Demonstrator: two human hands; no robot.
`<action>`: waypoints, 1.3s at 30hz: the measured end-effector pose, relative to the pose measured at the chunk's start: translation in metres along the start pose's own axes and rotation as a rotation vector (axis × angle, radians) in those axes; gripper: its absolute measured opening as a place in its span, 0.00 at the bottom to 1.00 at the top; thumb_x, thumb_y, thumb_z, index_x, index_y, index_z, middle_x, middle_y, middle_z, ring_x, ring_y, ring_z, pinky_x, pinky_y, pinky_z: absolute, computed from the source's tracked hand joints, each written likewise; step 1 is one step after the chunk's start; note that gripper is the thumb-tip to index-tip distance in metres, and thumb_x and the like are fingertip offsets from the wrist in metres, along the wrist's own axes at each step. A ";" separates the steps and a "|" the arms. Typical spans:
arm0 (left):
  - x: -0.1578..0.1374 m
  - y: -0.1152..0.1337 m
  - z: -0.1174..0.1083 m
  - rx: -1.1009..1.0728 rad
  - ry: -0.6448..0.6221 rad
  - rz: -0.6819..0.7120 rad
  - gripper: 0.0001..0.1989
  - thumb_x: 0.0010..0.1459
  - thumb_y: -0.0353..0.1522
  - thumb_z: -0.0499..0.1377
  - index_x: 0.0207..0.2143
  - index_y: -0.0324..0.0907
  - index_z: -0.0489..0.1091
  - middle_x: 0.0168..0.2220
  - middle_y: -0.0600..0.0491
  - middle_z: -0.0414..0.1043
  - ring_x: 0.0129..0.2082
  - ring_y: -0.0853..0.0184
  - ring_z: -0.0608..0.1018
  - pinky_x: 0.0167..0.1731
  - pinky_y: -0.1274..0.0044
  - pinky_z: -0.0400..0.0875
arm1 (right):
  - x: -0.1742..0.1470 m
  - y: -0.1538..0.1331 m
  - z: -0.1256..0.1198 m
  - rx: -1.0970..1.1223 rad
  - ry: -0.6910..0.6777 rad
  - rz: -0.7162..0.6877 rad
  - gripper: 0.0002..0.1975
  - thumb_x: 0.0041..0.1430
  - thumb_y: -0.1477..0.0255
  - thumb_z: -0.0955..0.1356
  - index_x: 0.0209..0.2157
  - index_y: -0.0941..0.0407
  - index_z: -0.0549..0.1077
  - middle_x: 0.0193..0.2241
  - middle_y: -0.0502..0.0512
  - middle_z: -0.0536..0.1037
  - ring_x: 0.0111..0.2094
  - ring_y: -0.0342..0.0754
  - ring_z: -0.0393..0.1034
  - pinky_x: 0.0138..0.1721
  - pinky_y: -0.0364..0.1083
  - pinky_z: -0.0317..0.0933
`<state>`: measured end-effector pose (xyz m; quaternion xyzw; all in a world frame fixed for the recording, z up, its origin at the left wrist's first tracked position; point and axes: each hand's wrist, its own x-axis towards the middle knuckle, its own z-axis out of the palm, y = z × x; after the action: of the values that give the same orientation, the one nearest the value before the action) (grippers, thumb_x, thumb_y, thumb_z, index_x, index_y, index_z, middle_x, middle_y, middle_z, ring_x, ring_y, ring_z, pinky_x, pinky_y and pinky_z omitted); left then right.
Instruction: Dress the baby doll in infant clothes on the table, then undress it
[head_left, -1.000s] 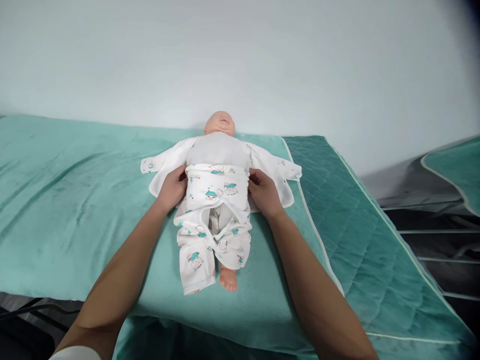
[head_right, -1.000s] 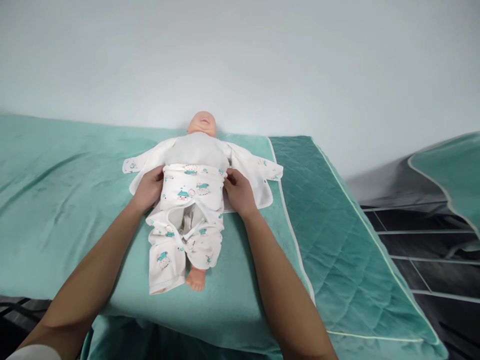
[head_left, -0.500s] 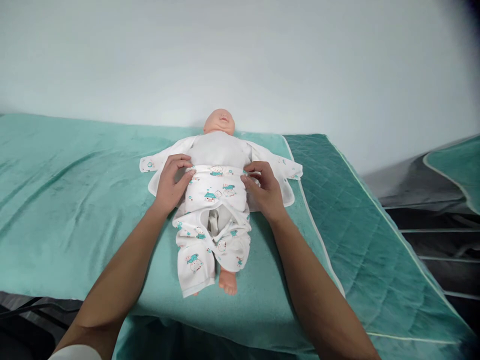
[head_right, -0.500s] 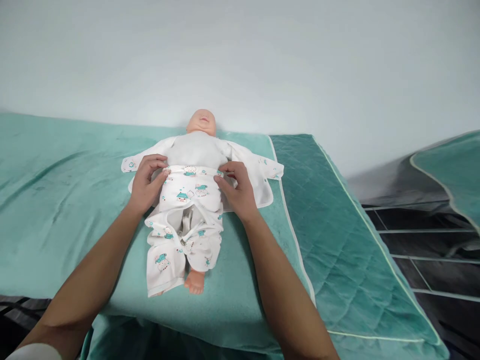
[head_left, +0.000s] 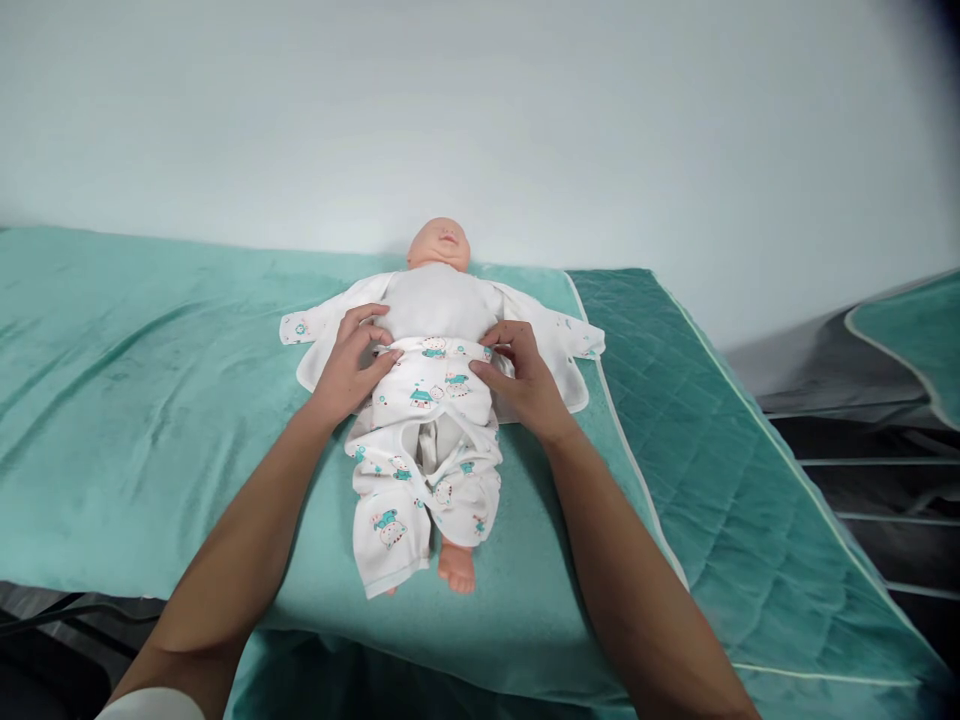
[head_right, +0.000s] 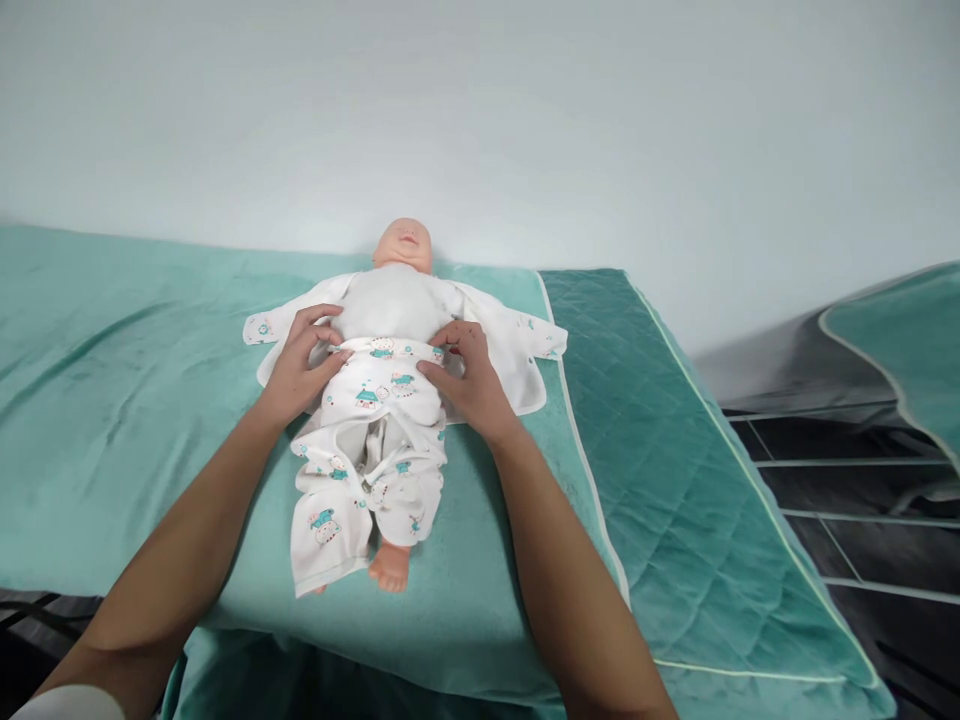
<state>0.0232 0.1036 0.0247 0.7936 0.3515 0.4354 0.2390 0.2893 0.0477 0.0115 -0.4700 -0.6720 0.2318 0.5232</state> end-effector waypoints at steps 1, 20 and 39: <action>0.000 0.001 0.000 0.007 -0.001 0.014 0.05 0.63 0.36 0.60 0.37 0.45 0.67 0.60 0.46 0.64 0.64 0.58 0.66 0.65 0.63 0.59 | 0.001 0.001 0.000 -0.006 0.000 -0.008 0.13 0.59 0.63 0.73 0.42 0.49 0.69 0.48 0.55 0.67 0.53 0.53 0.64 0.55 0.55 0.61; 0.071 -0.021 0.017 -0.259 0.012 -0.331 0.10 0.63 0.40 0.60 0.34 0.46 0.62 0.24 0.58 0.58 0.26 0.68 0.60 0.30 0.75 0.54 | 0.072 0.023 0.011 0.017 -0.005 0.259 0.18 0.61 0.51 0.68 0.30 0.50 0.64 0.21 0.45 0.59 0.25 0.45 0.53 0.30 0.46 0.53; 0.045 -0.035 0.002 -0.188 0.001 -0.418 0.11 0.60 0.39 0.62 0.29 0.43 0.66 0.26 0.58 0.65 0.28 0.68 0.64 0.31 0.75 0.56 | 0.049 0.034 -0.027 0.556 -0.073 0.566 0.17 0.46 0.61 0.78 0.34 0.52 0.74 0.24 0.45 0.70 0.23 0.42 0.60 0.26 0.44 0.56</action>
<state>0.0297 0.1600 0.0233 0.6775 0.4661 0.4076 0.3969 0.3270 0.1014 0.0175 -0.4685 -0.4457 0.5564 0.5218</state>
